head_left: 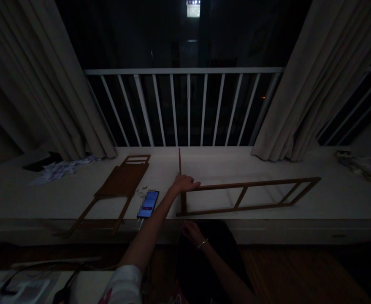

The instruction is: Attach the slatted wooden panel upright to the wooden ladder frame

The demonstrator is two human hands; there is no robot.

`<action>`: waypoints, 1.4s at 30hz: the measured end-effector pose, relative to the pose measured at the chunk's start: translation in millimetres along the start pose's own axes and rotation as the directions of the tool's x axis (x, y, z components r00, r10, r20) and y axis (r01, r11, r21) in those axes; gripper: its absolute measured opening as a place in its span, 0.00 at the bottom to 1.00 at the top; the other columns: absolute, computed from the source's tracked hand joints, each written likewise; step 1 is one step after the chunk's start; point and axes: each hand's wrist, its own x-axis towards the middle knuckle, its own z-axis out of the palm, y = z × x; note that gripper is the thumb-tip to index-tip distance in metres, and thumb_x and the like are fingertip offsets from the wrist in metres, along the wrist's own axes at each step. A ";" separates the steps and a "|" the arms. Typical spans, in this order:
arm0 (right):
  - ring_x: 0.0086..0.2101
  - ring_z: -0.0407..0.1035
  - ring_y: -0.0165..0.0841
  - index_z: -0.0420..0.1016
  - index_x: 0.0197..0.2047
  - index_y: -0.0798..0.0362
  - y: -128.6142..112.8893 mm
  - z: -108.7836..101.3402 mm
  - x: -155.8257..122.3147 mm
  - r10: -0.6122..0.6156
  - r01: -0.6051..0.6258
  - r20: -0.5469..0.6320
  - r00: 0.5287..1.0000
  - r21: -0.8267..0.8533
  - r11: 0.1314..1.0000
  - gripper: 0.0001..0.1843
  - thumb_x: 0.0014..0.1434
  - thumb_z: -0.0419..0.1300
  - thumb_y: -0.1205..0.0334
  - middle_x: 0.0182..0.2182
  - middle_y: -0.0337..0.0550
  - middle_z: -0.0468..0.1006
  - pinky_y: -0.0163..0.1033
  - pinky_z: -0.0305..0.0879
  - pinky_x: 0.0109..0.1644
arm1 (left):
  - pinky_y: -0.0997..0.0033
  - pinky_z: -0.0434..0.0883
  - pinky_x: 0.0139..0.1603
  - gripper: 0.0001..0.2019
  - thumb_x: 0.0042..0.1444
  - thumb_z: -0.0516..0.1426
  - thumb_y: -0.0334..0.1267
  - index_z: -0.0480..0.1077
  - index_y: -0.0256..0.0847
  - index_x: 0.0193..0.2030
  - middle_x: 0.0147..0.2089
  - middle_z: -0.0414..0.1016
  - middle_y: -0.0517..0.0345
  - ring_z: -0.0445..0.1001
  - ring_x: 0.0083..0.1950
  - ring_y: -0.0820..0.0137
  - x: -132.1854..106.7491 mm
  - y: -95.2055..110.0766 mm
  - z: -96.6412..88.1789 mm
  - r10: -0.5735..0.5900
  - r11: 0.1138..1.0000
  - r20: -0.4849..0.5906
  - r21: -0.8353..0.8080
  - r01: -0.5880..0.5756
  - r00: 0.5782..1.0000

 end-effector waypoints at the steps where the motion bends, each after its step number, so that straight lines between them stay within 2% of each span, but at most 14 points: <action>1: 0.20 0.62 0.25 0.66 0.23 0.56 0.8 0.2 -0.1 0.014 -0.014 0.018 1.000 0.013 1.000 0.20 0.41 0.59 0.45 0.19 0.38 0.69 0.31 0.57 0.23 | 0.61 0.62 0.44 0.32 0.47 0.36 0.64 0.71 0.43 0.36 0.42 0.73 0.51 0.68 0.46 0.59 -0.1 0.2 -0.3 -0.004 1.000 0.005 0.001 0.004 1.000; 4: 0.21 0.62 0.24 0.66 0.25 0.55 5.3 0.2 0.7 0.036 -0.039 0.053 0.998 0.065 0.997 0.19 0.37 0.64 0.49 0.20 0.35 0.68 0.31 0.58 0.25 | 0.62 0.62 0.44 0.31 0.48 0.37 0.63 0.70 0.43 0.37 0.43 0.72 0.51 0.68 0.47 0.59 -0.3 1.0 -1.3 -0.021 1.000 0.017 0.003 0.021 1.000; 8: 0.22 0.63 0.25 0.66 0.27 0.54 11.1 -0.6 3.0 0.005 -0.012 0.058 0.998 0.113 0.994 0.19 0.33 0.67 0.55 0.22 0.34 0.69 0.32 0.60 0.28 | 0.62 0.62 0.44 0.31 0.47 0.37 0.64 0.70 0.44 0.37 0.43 0.72 0.51 0.68 0.47 0.60 -0.3 1.4 -1.1 -0.027 1.000 0.019 0.003 0.027 0.999; 13: 0.22 0.64 0.26 0.65 0.29 0.55 15.4 -1.3 3.9 -0.024 0.017 0.064 0.998 0.115 0.993 0.19 0.35 0.66 0.54 0.24 0.37 0.72 0.33 0.60 0.28 | 0.63 0.62 0.43 0.32 0.47 0.37 0.64 0.71 0.44 0.36 0.42 0.73 0.51 0.68 0.46 0.60 -0.8 0.8 -0.2 -0.018 1.000 0.001 0.011 0.018 1.000; 19: 0.22 0.64 0.26 0.62 0.31 0.53 17.2 -1.5 2.4 -0.064 0.058 0.044 0.997 0.116 0.992 0.20 0.39 0.63 0.52 0.26 0.38 0.73 0.33 0.60 0.27 | 0.64 0.62 0.43 0.34 0.47 0.35 0.65 0.72 0.43 0.34 0.41 0.74 0.51 0.69 0.45 0.61 -5.0 2.5 -4.5 -0.013 1.000 0.055 -0.004 0.014 0.998; 27: 0.20 0.63 0.25 0.63 0.27 0.54 18.7 3.2 3.8 -0.098 0.100 -0.051 0.994 0.032 0.994 0.14 0.39 0.61 0.55 0.23 0.37 0.71 0.32 0.59 0.25 | 0.65 0.64 0.40 0.36 0.42 0.37 0.69 0.72 0.43 0.31 0.39 0.74 0.49 0.70 0.43 0.60 -10.6 2.5 -3.9 0.018 1.000 0.043 0.001 -0.018 0.999; 34: 0.25 0.67 0.30 0.61 0.29 0.52 28.7 10.9 4.8 -0.109 0.114 -0.191 0.976 0.013 0.993 0.16 0.40 0.60 0.55 0.24 0.38 0.71 0.35 0.62 0.27 | 0.66 0.63 0.41 0.35 0.40 0.39 0.70 0.72 0.43 0.32 0.38 0.74 0.49 0.70 0.43 0.60 -21.4 6.1 -2.2 0.026 0.999 0.048 0.023 -0.027 0.999; 42: 0.30 0.68 0.34 0.69 0.31 0.55 35.5 18.1 6.7 -0.155 0.142 -0.259 0.953 -0.068 0.987 0.17 0.43 0.58 0.50 0.29 0.45 0.75 0.38 0.64 0.33 | 0.64 0.63 0.41 0.35 0.40 0.40 0.70 0.72 0.43 0.32 0.37 0.74 0.50 0.70 0.41 0.60 -20.8 4.3 -1.2 0.048 0.999 0.030 0.008 -0.048 0.998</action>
